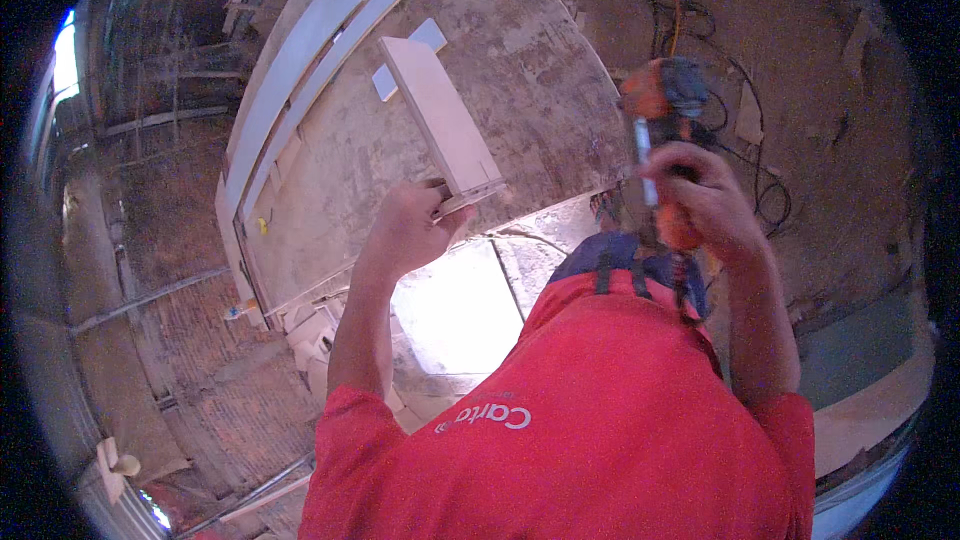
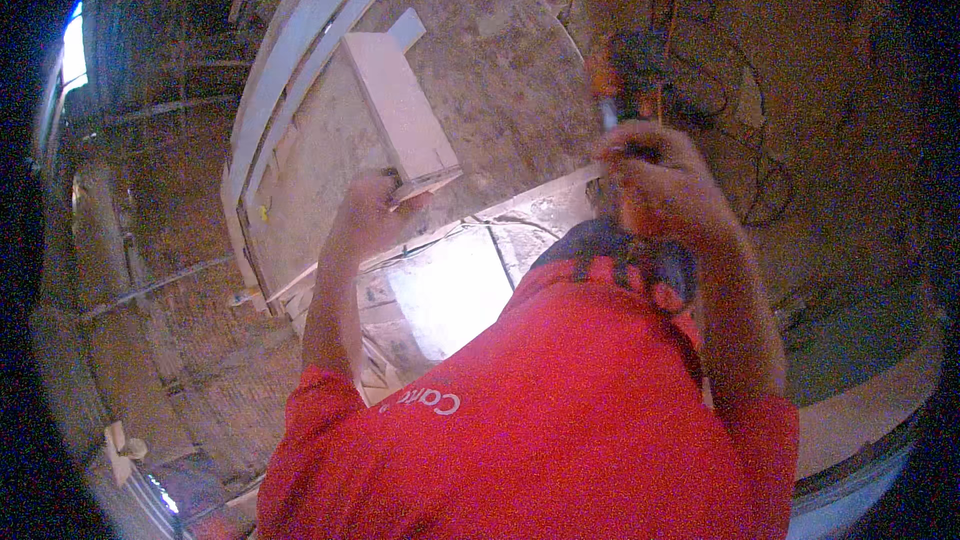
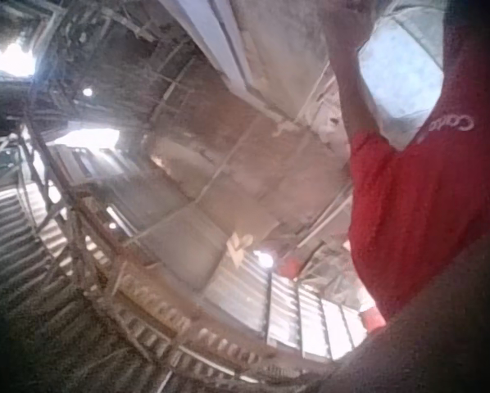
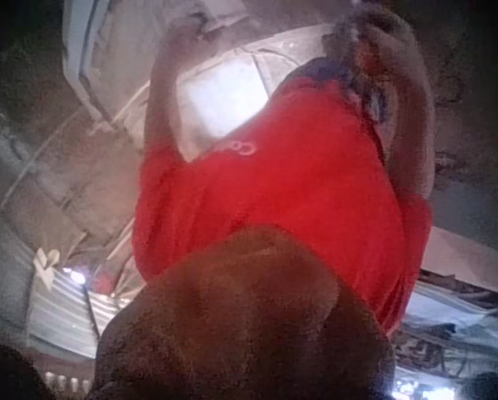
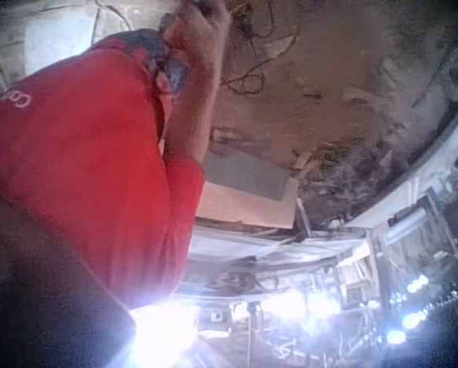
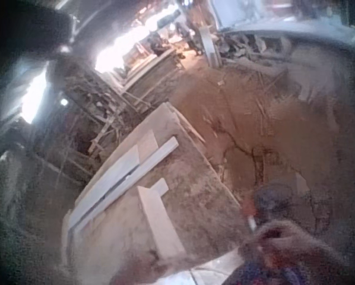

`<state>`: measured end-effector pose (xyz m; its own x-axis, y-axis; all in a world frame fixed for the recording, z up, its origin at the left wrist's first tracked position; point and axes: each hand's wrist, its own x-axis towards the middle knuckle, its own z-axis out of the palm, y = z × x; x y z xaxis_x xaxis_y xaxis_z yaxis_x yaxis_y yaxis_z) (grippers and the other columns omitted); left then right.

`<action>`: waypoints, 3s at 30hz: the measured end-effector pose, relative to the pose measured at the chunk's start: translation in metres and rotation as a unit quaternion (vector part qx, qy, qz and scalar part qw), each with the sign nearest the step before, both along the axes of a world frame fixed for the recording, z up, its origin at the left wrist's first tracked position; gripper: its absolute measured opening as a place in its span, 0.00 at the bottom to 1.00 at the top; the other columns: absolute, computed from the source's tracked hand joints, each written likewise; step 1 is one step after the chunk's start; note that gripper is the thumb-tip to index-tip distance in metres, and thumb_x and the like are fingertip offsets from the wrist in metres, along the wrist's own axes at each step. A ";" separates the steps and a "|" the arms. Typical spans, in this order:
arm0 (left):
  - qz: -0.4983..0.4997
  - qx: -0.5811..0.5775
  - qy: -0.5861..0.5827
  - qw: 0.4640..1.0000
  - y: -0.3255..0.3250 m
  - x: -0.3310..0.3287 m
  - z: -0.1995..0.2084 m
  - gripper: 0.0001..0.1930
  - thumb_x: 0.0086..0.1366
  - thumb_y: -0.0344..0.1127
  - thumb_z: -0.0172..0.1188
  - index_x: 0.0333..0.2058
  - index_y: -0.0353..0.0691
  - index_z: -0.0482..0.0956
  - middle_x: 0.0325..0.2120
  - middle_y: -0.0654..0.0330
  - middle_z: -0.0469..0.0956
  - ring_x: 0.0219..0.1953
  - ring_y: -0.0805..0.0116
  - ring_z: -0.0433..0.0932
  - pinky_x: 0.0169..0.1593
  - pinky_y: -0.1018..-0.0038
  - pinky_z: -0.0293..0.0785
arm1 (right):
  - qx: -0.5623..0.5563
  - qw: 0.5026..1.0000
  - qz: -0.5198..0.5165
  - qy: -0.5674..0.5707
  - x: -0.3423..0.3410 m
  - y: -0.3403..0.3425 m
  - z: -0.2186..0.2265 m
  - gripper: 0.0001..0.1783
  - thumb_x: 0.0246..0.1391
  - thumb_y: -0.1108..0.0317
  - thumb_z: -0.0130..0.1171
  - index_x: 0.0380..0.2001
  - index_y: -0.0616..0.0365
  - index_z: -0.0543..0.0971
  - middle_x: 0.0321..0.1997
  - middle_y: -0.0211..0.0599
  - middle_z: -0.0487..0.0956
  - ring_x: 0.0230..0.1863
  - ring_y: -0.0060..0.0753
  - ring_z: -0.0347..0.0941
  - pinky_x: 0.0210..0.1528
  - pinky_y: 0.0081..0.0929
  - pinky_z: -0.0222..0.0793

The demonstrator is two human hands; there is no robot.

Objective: The person assembles a wooden frame by positioning white and natural wood strips on a workbench and securing them with a pneumatic nail gun. They handle multiple strips, aligning them and fastening them together to form a rectangular frame structure.

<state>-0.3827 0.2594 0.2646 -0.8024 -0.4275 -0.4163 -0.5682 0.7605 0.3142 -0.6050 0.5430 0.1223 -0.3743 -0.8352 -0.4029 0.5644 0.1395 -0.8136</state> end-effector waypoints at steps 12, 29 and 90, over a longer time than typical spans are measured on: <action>-0.119 -0.100 0.117 0.981 0.002 0.005 0.015 0.11 0.60 0.37 0.68 0.40 0.40 0.87 0.39 0.51 0.85 0.39 0.48 0.84 0.42 0.57 0.80 | 0.047 0.992 0.111 -0.026 0.072 -0.137 0.028 0.24 0.62 0.57 0.67 0.53 0.63 0.82 0.31 0.26 0.76 0.27 0.17 0.69 0.27 0.21 0.65; -0.145 -0.055 0.156 0.976 -0.020 -0.001 -0.013 0.12 0.62 0.41 0.67 0.31 0.37 0.84 0.29 0.49 0.81 0.34 0.45 0.82 0.38 0.53 0.79 | 0.086 0.994 0.069 -0.016 0.067 -0.140 0.029 0.20 0.60 0.56 0.70 0.47 0.61 0.84 0.26 0.23 0.73 0.26 0.16 0.68 0.26 0.20 0.63; 0.065 -0.120 -0.043 0.990 -0.035 -0.039 -0.148 0.32 0.53 0.65 0.71 0.46 0.44 0.84 0.44 0.53 0.82 0.50 0.50 0.82 0.53 0.54 0.79 | 0.195 0.925 0.151 0.289 -0.162 -0.054 0.018 0.15 0.58 0.70 0.66 0.48 0.58 0.81 0.29 0.26 0.77 0.28 0.20 0.71 0.29 0.24 0.67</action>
<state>-0.4220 0.2242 0.1166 -0.6995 -0.6207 -0.3543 -0.6837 0.7255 0.0789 -0.7670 0.4890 0.1406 -0.3945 -0.7700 -0.5015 -0.0614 0.5667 -0.8217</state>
